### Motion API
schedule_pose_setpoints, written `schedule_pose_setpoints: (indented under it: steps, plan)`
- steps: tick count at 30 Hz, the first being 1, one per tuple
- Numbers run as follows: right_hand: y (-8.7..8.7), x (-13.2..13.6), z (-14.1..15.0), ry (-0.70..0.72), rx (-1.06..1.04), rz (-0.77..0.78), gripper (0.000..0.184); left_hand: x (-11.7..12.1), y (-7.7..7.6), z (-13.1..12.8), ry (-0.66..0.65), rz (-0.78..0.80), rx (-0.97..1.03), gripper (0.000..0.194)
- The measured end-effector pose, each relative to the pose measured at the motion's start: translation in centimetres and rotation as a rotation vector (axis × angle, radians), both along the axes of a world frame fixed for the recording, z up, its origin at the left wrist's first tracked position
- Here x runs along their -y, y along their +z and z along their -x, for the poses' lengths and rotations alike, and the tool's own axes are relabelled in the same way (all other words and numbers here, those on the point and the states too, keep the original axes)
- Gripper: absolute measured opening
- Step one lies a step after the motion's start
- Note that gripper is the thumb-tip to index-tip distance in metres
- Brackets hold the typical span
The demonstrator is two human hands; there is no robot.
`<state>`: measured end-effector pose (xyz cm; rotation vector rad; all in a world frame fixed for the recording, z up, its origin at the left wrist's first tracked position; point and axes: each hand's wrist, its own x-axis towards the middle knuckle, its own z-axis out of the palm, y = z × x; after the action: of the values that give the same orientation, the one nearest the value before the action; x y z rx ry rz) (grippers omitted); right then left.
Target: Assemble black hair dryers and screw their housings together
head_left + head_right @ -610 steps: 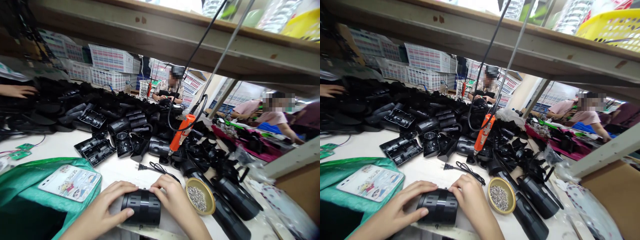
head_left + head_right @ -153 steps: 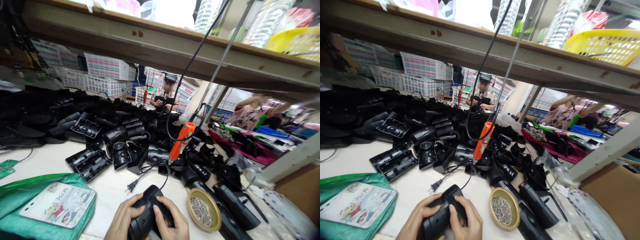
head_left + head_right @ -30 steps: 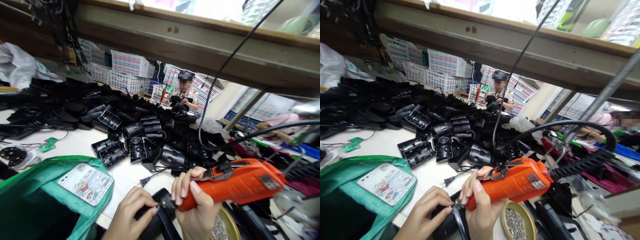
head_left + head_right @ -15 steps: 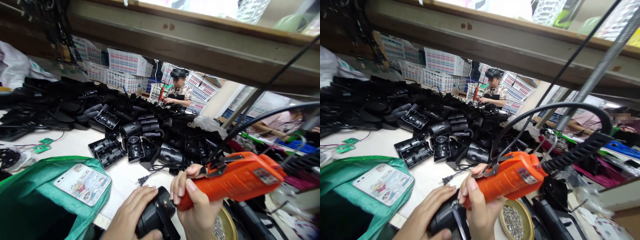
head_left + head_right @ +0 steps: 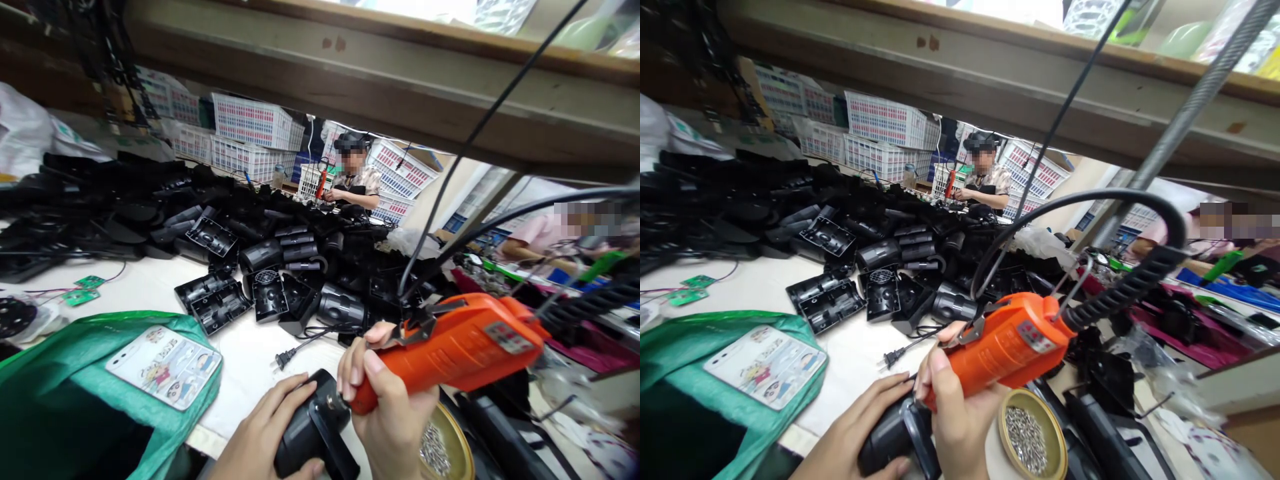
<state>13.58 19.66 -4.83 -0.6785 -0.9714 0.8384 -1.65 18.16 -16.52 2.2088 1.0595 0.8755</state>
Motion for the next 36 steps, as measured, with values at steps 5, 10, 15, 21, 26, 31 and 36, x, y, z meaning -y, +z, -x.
schedule_pose_setpoints:
  steps: [5,10,15,21,26,31,36]
  plan:
    - [0.0,-0.3,0.1,0.011,0.088,-0.007,0.01,0.3,0.4,-0.4,0.027,0.005,0.03,0.077]
    - [-0.5,-0.7,0.4,-0.039,0.166,0.046,0.014,0.4,0.1,-1.1,0.049,-0.025,0.073,0.085]
    - [-1.7,-1.1,0.3,-0.086,0.272,0.11,0.017,0.5,-0.1,-1.5,0.075,-0.07,0.076,0.082]
    - [-1.8,-0.9,0.4,-0.02,0.294,0.1,0.013,0.4,-2.0,-1.8,0.083,-0.089,0.138,0.084]
    - [-1.3,-0.5,0.8,0.061,0.317,0.122,0.011,0.5,-2.4,-1.8,0.064,-0.028,0.149,0.083]
    - [-1.6,-0.3,0.1,0.044,0.232,0.074,0.013,0.4,-1.5,-1.8,0.094,0.016,0.178,0.075]
    - [-1.5,1.0,-2.6,-0.089,0.011,-0.018,0.016,-0.8,-1.7,-0.5,0.074,0.038,0.156,0.07]
